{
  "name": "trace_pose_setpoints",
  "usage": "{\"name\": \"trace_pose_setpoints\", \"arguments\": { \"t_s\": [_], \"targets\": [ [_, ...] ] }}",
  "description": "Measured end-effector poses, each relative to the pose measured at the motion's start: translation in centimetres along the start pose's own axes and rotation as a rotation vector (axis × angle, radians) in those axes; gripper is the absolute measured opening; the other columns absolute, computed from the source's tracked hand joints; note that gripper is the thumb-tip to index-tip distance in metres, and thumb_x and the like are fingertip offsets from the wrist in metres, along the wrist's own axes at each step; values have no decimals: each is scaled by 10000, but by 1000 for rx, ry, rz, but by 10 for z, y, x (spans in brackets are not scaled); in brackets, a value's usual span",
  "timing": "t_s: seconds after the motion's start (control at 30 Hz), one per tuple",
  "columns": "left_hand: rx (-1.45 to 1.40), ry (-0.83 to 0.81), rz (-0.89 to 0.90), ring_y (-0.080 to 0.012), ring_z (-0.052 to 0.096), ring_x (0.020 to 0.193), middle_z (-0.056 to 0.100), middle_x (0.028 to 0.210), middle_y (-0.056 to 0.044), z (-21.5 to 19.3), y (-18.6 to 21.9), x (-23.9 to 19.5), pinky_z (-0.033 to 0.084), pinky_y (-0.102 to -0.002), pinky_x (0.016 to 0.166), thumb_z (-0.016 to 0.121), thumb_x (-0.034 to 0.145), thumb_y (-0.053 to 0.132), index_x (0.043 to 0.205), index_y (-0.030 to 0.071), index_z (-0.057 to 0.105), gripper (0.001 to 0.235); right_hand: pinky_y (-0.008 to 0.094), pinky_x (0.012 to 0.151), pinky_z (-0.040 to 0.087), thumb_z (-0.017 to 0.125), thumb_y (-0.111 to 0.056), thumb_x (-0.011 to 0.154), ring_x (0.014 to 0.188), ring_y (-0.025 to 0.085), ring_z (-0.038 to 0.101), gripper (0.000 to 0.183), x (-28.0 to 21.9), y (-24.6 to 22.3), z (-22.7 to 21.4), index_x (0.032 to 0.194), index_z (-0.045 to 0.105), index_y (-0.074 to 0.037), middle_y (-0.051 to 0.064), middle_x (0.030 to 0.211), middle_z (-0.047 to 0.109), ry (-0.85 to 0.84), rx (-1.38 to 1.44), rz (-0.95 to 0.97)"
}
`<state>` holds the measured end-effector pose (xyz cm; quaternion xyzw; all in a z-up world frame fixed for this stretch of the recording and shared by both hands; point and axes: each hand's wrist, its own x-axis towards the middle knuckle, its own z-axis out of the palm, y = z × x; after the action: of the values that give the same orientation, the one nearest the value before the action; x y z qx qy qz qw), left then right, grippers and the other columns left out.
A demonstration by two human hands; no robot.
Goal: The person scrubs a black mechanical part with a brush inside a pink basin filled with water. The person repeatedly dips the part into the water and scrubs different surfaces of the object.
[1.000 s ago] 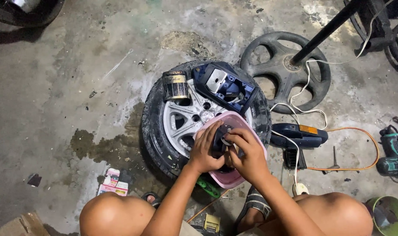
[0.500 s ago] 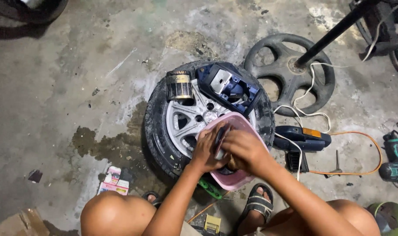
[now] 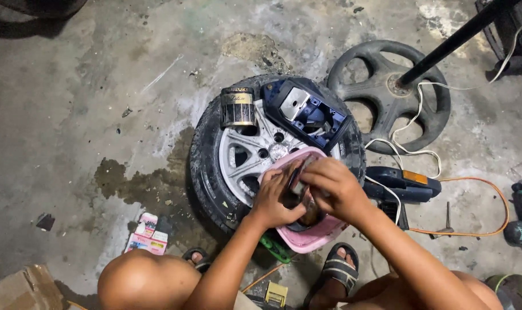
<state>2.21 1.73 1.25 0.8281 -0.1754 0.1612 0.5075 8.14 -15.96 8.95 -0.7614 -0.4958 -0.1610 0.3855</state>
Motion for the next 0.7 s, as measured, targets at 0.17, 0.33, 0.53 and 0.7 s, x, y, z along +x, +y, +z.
{"name": "trace_pose_setpoints", "arguments": {
  "t_s": [0.17, 0.33, 0.53, 0.7],
  "targets": [
    [-29, -76, -23, -330, 725, 1044, 712, 1191, -149, -2, -6, 0, 394, -460, 1071, 772, 554, 314, 1541, 22, 401, 1095, 532, 818, 552, 531, -199, 942, 881, 394, 677, 297, -22, 11, 15, 1071, 734, -24, 169, 956, 694, -28, 127, -62],
    [-31, -52, -20, -348, 724, 1048, 701, 1229, -163, 0, -5, 0, 403, -467, 1050, 770, 608, 294, 1535, 25, 407, 1031, 518, 775, 573, 594, -113, 892, 853, 403, 682, 243, -22, 9, 14, 1044, 739, 9, 188, 940, 691, 20, 197, -26],
    [25, -23, -6, -290, 744, 972, 732, 1117, -106, 1, -3, 2, 422, -427, 1054, 785, 603, 377, 1502, 39, 468, 1012, 496, 709, 578, 614, -80, 883, 810, 404, 687, 187, -26, 13, 16, 993, 739, 3, 192, 919, 697, 35, 144, -9],
    [8, -20, 10, -330, 738, 965, 726, 1100, -150, -2, 4, 1, 423, -466, 1054, 773, 623, 422, 1483, 6, 467, 1004, 535, 719, 569, 620, -113, 893, 803, 415, 691, 260, -31, 24, 16, 1078, 750, 16, 194, 896, 689, 22, 112, -22]
  ]
}}
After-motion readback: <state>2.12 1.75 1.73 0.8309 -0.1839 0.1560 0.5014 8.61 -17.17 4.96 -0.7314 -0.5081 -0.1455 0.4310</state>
